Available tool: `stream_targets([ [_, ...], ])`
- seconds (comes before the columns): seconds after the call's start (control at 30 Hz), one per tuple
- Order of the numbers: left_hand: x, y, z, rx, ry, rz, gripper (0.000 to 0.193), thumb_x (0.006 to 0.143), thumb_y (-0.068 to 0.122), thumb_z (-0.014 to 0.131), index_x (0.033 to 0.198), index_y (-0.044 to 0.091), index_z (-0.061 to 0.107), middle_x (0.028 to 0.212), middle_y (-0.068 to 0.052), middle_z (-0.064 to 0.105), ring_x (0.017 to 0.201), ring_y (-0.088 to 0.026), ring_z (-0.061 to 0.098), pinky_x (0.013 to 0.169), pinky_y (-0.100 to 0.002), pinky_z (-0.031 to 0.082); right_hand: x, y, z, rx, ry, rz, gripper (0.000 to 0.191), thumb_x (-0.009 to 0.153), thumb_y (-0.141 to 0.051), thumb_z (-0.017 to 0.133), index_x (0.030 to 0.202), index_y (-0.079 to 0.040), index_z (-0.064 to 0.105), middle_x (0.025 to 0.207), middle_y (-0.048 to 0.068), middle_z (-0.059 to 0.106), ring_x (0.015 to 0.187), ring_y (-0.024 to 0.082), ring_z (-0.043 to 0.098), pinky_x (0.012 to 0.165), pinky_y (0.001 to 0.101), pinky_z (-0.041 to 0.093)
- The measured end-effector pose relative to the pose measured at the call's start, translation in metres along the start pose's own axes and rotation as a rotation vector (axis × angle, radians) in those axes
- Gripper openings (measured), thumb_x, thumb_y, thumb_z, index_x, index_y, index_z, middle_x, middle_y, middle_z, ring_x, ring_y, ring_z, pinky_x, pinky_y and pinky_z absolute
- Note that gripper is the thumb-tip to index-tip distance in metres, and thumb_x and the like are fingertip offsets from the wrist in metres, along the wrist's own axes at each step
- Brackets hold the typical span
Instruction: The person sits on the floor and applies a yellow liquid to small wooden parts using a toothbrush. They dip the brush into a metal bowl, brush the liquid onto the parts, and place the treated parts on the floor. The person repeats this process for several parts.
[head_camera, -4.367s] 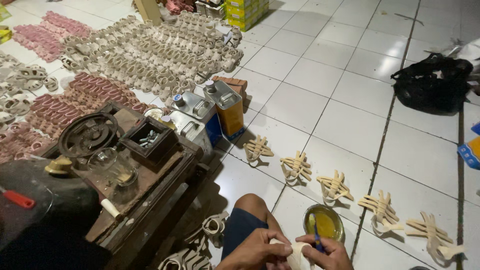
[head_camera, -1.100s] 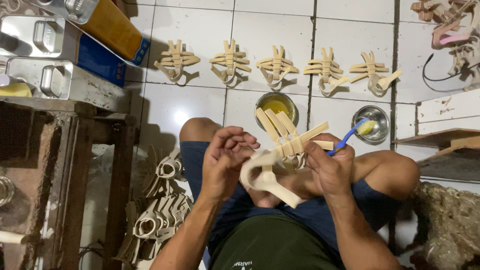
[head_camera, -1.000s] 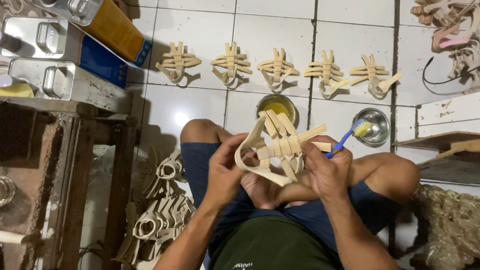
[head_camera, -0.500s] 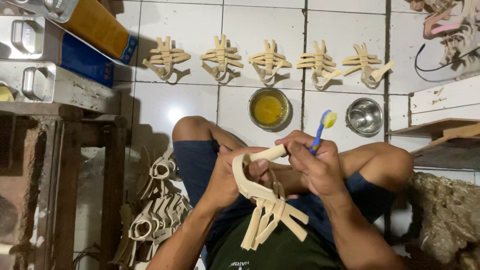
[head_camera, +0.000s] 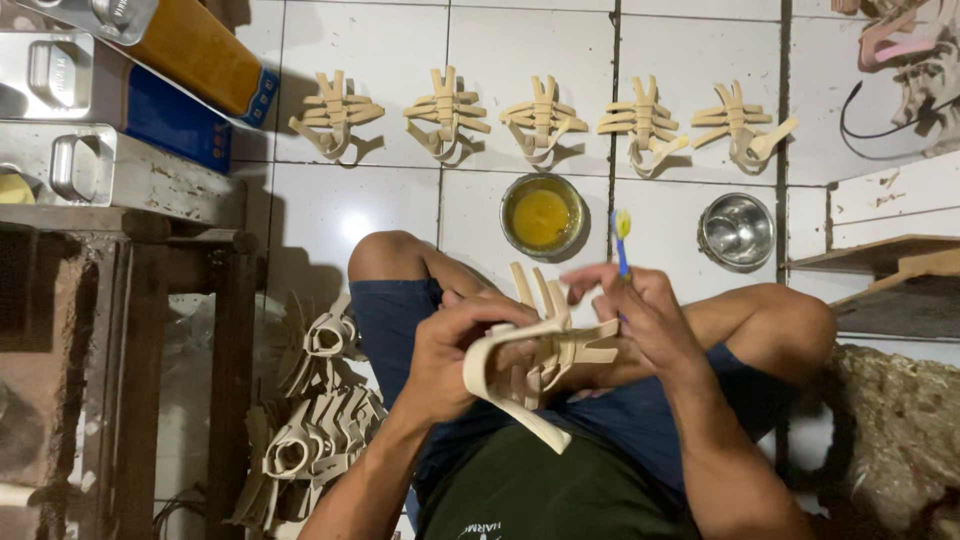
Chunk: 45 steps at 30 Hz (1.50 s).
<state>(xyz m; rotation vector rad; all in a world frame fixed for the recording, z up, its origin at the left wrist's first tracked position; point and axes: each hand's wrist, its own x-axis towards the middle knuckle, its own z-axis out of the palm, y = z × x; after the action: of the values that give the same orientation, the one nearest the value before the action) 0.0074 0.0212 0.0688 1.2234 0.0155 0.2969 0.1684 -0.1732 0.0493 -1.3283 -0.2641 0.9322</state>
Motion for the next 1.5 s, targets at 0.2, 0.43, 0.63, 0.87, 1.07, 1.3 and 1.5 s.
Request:
stream_targets([
  [0.2,0.0,-0.005,0.004,-0.005,0.064,-0.018,0.026,0.089,0.004,0.081,0.113,0.001,0.072,0.113,-0.012,0.072,0.1,-0.016,0.071,0.089,-0.028,0.061,-0.013,0.018,-0.018,-0.157,-0.173,-0.044,0.018,0.087,0.001,0.074,0.105,0.006,0.075,0.097,0.006,0.073,0.084,0.006,0.066,0.073,0.0205,0.052],
  [0.43,-0.003,-0.004,-0.003,0.313,0.08,-0.183,0.026,0.082,0.005,0.079,0.106,0.005,0.071,0.105,-0.012,0.073,0.097,-0.019,0.071,0.086,-0.027,0.06,-0.025,0.007,-0.007,-0.46,0.103,-0.462,0.013,0.096,-0.008,0.074,0.108,-0.002,0.074,0.086,0.004,0.068,0.075,0.007,0.061,0.066,0.0222,0.051],
  [0.63,-0.006,0.005,0.004,0.987,-0.079,0.768,0.021,0.085,0.006,0.082,0.102,-0.001,0.073,0.113,-0.017,0.07,0.108,-0.03,0.071,0.096,-0.036,0.06,-0.013,0.014,-0.005,0.25,0.168,-0.077,0.03,0.099,-0.017,0.058,0.098,0.009,0.073,0.076,0.006,0.07,0.047,0.003,0.041,0.042,0.0168,0.03],
  [0.87,-0.003,0.001,0.012,0.227,0.263,0.249,0.051,0.088,0.006,0.064,0.135,0.009,0.046,0.131,-0.015,0.061,0.122,-0.023,0.061,0.11,-0.039,0.048,-0.021,0.011,-0.009,0.024,0.239,-0.158,0.013,0.09,-0.002,0.075,0.095,0.01,0.073,0.067,0.001,0.063,0.052,0.001,0.047,0.046,0.0198,0.033],
  [1.07,-0.001,-0.028,-0.001,-0.157,0.008,-0.342,0.034,0.098,0.009,0.068,0.128,-0.007,0.068,0.112,-0.011,0.072,0.103,-0.017,0.066,0.095,-0.03,0.051,-0.013,0.001,-0.008,-0.152,0.22,-0.087,0.011,0.09,-0.003,0.078,0.092,0.006,0.074,0.063,0.0,0.058,0.05,0.0,0.042,0.043,0.0172,0.028],
  [1.3,-0.003,-0.047,0.003,-0.33,0.132,-0.364,0.025,0.108,0.017,0.065,0.11,-0.007,0.068,0.1,-0.008,0.074,0.091,-0.012,0.066,0.084,-0.027,0.052,-0.003,0.002,-0.013,-0.08,0.161,-0.095,0.01,0.09,-0.002,0.074,0.096,0.005,0.072,0.08,0.006,0.073,0.065,0.006,0.067,0.055,0.0188,0.051],
  [1.5,0.009,-0.033,0.017,-0.273,0.148,-0.415,0.032,0.089,0.001,0.07,0.121,0.001,0.063,0.103,-0.011,0.076,0.09,-0.013,0.072,0.08,-0.027,0.059,0.002,-0.006,-0.012,-0.223,0.122,-0.097,0.011,0.091,-0.004,0.074,0.096,0.006,0.075,0.078,0.009,0.075,0.066,0.009,0.068,0.056,0.021,0.054],
])
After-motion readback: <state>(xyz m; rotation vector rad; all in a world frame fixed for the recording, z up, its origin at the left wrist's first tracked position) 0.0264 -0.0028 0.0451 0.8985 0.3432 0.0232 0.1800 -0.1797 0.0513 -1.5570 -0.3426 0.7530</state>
